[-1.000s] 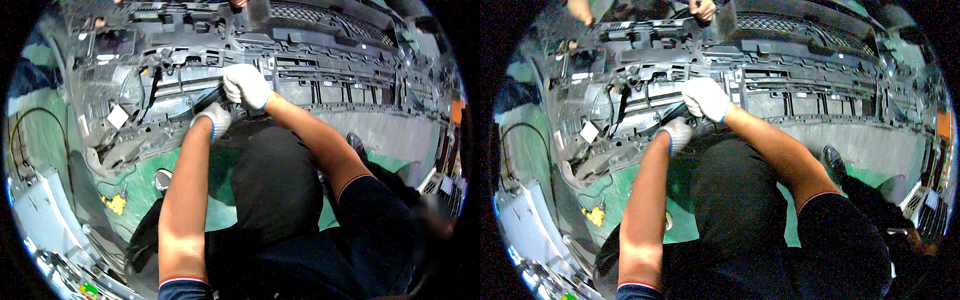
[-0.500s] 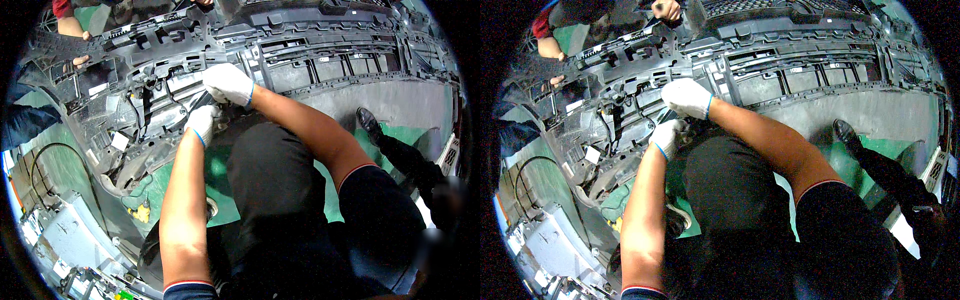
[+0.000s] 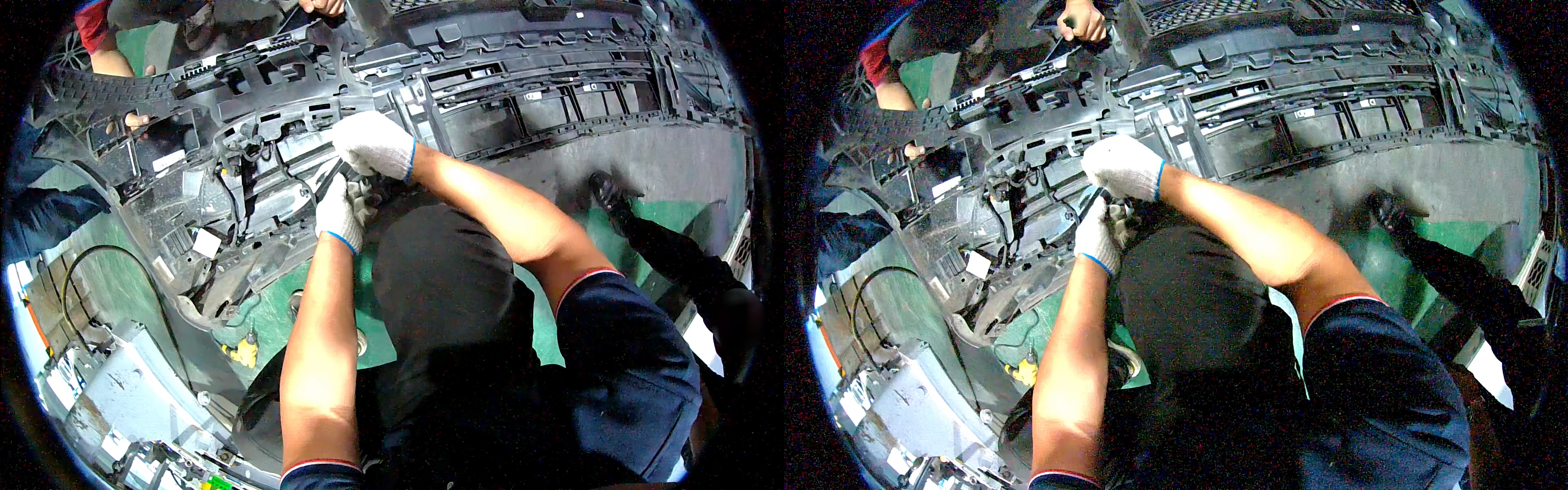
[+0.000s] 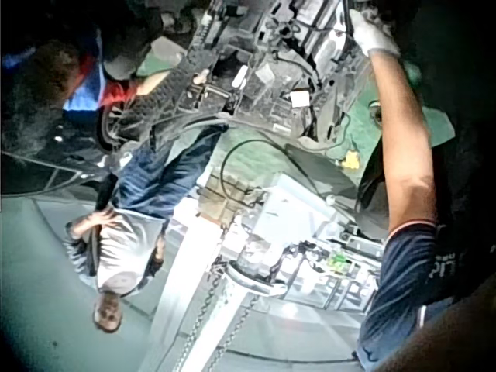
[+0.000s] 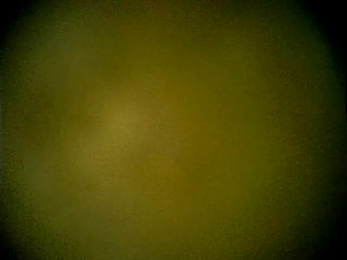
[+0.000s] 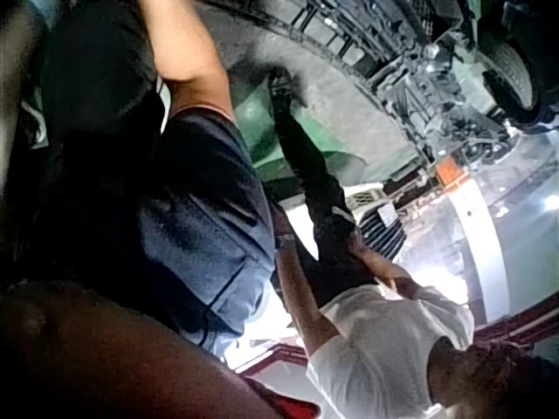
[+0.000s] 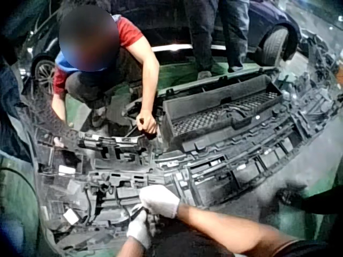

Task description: The person sits on the floor and uses a metal tool to pry and separate a large black plastic car bumper assembly. They work on detaching clips and components from the bumper, occasionally lifting sections to inspect the underside. Other workers are visible in the background assisting with the disassembly.

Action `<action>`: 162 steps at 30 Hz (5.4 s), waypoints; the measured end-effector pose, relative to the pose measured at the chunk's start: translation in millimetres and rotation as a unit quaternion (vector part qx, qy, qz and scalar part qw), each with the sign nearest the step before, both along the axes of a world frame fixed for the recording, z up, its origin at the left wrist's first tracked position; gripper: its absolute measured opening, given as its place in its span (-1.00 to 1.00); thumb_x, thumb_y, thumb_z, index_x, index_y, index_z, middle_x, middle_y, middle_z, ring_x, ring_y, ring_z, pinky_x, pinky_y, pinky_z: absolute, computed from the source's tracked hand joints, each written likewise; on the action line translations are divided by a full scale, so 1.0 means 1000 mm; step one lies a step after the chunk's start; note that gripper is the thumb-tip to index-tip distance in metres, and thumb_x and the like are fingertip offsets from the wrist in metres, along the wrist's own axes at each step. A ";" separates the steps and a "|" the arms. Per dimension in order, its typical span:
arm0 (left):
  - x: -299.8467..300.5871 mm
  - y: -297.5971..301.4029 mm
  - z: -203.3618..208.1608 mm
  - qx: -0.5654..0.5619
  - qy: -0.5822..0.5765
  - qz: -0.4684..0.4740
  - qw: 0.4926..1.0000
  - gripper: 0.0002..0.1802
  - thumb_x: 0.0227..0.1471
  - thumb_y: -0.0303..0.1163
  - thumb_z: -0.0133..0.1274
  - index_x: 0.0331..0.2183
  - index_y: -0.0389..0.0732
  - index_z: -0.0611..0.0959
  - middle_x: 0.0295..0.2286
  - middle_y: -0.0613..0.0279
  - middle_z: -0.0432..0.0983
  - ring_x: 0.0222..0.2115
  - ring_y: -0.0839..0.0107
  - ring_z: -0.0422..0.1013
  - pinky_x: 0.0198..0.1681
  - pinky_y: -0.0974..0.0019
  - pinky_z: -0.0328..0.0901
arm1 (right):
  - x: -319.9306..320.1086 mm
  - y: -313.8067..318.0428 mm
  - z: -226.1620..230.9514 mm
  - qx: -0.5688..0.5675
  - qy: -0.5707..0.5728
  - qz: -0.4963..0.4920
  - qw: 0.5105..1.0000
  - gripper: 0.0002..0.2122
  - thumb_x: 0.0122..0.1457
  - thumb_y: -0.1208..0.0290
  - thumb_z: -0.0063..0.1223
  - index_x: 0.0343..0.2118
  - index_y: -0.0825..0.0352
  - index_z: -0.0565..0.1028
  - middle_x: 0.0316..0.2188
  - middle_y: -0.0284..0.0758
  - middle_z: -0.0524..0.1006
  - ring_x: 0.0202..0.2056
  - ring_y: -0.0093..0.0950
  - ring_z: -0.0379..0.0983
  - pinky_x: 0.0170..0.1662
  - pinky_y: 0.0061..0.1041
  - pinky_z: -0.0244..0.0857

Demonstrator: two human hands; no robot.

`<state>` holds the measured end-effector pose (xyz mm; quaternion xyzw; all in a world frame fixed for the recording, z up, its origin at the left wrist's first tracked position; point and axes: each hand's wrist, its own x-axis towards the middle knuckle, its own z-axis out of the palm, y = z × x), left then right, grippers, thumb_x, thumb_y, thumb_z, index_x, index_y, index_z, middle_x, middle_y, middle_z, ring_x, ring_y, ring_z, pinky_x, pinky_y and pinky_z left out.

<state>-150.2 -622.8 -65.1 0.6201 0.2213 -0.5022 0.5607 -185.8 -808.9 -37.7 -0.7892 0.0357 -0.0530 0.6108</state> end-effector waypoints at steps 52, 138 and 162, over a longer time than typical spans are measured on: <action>0.023 0.009 -0.020 0.009 0.080 -0.020 0.997 -0.60 0.38 -0.06 -0.03 -0.24 -0.25 0.51 -0.45 0.20 0.48 -0.58 0.39 0.42 -0.58 0.30 0.34 | -0.034 -0.036 0.052 0.564 -0.044 -0.181 0.804 -0.52 0.40 -0.07 -0.09 -0.53 0.23 0.42 -0.75 -0.51 0.09 -0.70 -0.57 0.02 -0.54 -0.45 0.10; 0.015 -0.052 0.015 0.224 -0.178 -0.551 0.784 0.04 -0.11 0.64 0.06 -0.20 -0.27 0.71 -0.38 0.13 0.60 -0.49 0.32 0.49 -0.50 0.31 0.34 | -0.273 0.032 -0.040 -0.089 0.314 -0.167 0.930 -0.45 0.33 0.29 -0.09 0.40 0.10 0.24 0.18 -0.03 0.47 0.13 -0.05 0.48 0.18 -0.19 0.38; -0.006 -0.042 -0.007 0.010 -0.174 -0.518 0.838 -0.39 -0.07 -0.35 0.41 0.06 -0.21 0.63 -0.08 0.31 0.64 -0.09 0.34 0.49 0.07 0.21 0.35 | -0.251 0.046 -0.067 0.025 0.277 -0.275 0.920 -0.52 0.38 0.23 -0.13 0.34 0.20 0.35 0.28 -0.17 0.43 0.30 -0.16 0.32 0.37 -0.30 0.16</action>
